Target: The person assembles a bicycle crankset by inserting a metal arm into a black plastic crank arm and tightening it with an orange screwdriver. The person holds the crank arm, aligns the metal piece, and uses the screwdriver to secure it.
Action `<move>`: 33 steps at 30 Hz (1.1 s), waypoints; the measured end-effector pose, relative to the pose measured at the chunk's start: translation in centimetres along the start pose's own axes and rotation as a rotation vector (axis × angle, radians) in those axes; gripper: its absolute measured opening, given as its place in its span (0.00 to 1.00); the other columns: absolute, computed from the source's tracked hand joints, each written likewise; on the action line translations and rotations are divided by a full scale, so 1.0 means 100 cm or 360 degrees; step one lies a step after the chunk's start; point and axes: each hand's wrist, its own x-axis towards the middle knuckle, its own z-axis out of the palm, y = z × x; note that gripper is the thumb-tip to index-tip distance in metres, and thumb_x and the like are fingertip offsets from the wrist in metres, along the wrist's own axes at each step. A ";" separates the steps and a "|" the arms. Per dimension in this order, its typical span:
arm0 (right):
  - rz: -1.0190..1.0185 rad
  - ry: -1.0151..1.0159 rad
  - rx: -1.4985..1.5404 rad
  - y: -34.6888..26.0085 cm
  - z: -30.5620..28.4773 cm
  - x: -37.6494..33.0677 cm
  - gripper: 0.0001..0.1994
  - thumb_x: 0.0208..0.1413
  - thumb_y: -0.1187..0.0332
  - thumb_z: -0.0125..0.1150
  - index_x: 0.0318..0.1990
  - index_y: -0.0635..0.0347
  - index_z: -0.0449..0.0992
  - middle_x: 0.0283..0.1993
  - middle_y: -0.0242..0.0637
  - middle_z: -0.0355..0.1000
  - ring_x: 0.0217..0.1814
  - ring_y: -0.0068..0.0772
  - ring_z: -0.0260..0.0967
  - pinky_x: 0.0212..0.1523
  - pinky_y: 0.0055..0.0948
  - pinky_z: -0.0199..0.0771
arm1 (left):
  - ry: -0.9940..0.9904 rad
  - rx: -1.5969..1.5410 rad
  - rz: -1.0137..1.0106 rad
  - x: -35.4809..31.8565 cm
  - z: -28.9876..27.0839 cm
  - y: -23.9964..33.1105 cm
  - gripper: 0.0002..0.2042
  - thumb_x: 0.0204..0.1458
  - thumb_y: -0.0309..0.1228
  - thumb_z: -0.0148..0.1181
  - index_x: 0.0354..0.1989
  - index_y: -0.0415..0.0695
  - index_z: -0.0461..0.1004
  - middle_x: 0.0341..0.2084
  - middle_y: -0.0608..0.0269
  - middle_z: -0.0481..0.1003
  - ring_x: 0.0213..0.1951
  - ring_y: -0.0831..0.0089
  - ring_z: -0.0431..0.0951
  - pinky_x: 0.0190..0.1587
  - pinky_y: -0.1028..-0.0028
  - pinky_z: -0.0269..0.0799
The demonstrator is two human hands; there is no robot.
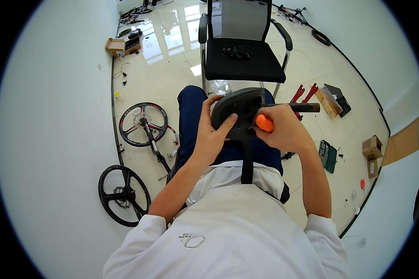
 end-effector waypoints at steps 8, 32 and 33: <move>-0.0025 0.0017 -0.0016 -0.011 0.009 0.008 0.09 0.39 0.74 0.65 0.26 0.71 0.75 0.21 0.50 0.72 0.23 0.51 0.69 0.31 0.36 0.72 | -0.0007 0.0248 0.0120 -0.003 0.001 -0.002 0.29 0.54 0.20 0.60 0.63 0.48 0.55 0.48 0.60 0.71 0.48 0.75 0.75 0.41 0.79 0.79; 0.0212 -0.0169 0.0505 0.013 0.020 0.023 0.11 0.41 0.73 0.64 0.32 0.72 0.75 0.27 0.47 0.74 0.27 0.42 0.70 0.35 0.34 0.72 | 0.0231 0.0683 0.0651 -0.007 0.011 -0.021 0.26 0.53 0.17 0.56 0.61 0.41 0.57 0.48 0.51 0.69 0.52 0.65 0.72 0.56 0.70 0.66; 0.0135 -0.0176 0.0429 0.014 0.019 0.026 0.11 0.41 0.72 0.65 0.33 0.71 0.76 0.27 0.48 0.75 0.29 0.45 0.71 0.35 0.35 0.73 | 0.0228 0.0687 0.0687 -0.003 0.008 -0.019 0.26 0.52 0.17 0.56 0.60 0.40 0.57 0.48 0.51 0.68 0.52 0.65 0.72 0.56 0.71 0.66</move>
